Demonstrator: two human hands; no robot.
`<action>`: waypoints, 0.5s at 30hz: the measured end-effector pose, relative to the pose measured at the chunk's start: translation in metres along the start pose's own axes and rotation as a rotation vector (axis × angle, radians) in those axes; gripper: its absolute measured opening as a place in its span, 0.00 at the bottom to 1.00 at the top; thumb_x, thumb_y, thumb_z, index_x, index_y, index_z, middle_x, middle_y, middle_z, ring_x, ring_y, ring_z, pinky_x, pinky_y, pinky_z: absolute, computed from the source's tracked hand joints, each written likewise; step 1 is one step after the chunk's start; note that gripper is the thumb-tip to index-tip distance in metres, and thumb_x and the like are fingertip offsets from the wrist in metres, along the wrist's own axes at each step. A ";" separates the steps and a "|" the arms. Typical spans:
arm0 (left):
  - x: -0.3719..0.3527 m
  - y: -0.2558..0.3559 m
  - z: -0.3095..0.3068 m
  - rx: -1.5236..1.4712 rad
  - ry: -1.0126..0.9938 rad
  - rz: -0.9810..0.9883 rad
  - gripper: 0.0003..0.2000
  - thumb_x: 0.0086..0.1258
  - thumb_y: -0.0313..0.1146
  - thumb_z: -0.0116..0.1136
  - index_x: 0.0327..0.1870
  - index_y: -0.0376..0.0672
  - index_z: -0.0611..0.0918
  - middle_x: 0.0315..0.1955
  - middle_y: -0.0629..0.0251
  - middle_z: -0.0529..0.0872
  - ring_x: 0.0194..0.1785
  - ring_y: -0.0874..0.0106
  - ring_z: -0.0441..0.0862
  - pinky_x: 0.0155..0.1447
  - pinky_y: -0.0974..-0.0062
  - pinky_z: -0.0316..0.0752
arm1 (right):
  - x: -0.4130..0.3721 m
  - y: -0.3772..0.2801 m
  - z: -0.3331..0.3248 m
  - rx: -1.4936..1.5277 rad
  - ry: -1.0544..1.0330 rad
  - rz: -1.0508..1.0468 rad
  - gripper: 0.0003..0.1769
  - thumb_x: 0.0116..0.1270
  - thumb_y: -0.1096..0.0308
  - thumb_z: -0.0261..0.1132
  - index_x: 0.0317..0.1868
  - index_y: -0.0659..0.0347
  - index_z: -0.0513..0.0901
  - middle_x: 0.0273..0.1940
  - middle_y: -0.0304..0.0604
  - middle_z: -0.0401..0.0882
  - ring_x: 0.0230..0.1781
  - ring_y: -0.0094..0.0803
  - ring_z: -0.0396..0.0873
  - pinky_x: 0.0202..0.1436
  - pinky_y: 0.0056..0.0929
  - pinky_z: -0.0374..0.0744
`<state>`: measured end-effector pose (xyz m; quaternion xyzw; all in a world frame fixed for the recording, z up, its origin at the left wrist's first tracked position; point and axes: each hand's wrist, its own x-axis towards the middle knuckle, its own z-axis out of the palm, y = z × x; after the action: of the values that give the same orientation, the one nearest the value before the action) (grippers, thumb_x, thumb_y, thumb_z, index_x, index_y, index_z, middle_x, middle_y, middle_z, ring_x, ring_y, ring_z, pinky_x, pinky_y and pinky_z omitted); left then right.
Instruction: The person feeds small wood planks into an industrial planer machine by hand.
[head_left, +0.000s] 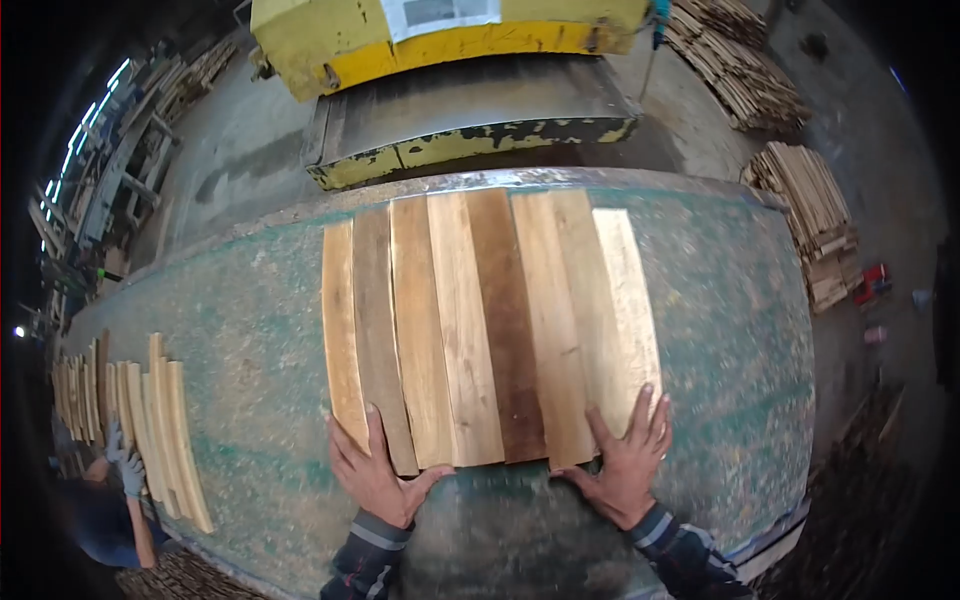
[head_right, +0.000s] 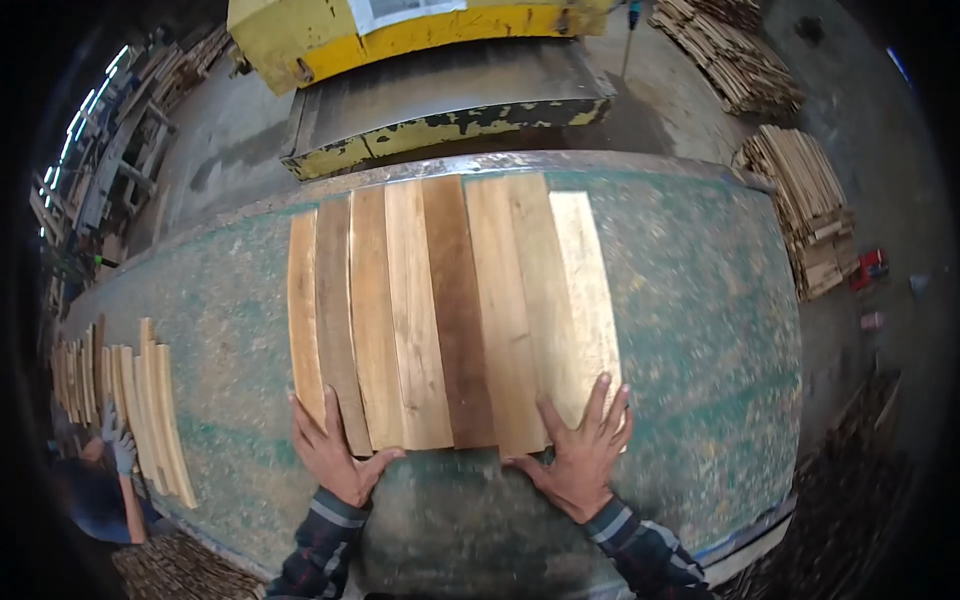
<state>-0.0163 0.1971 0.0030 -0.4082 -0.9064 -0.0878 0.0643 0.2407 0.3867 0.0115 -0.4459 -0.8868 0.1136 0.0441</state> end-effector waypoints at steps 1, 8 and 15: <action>0.031 0.003 0.006 -0.009 0.004 -0.009 0.63 0.50 0.86 0.57 0.83 0.48 0.63 0.78 0.26 0.53 0.75 0.31 0.60 0.74 0.37 0.58 | 0.032 0.000 -0.003 0.001 -0.012 -0.012 0.52 0.51 0.26 0.74 0.74 0.40 0.77 0.83 0.75 0.35 0.82 0.80 0.33 0.74 0.79 0.46; 0.416 -0.013 0.105 0.159 0.343 0.059 0.53 0.62 0.80 0.54 0.80 0.47 0.66 0.78 0.35 0.62 0.80 0.42 0.61 0.79 0.41 0.56 | 0.430 0.002 0.007 0.059 0.388 -0.276 0.44 0.70 0.29 0.59 0.79 0.43 0.69 0.82 0.69 0.47 0.85 0.62 0.45 0.81 0.73 0.44; 0.274 -0.021 0.002 -0.083 0.326 0.357 0.22 0.74 0.49 0.61 0.66 0.55 0.84 0.73 0.59 0.77 0.73 0.55 0.73 0.80 0.46 0.53 | 0.329 -0.010 -0.051 0.632 0.495 -0.555 0.19 0.77 0.57 0.64 0.53 0.65 0.89 0.55 0.60 0.86 0.62 0.52 0.82 0.65 0.45 0.78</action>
<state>-0.2126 0.3832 0.0506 -0.5445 -0.7933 -0.1769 0.2072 0.0451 0.6523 0.0555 -0.1708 -0.8572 0.2516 0.4156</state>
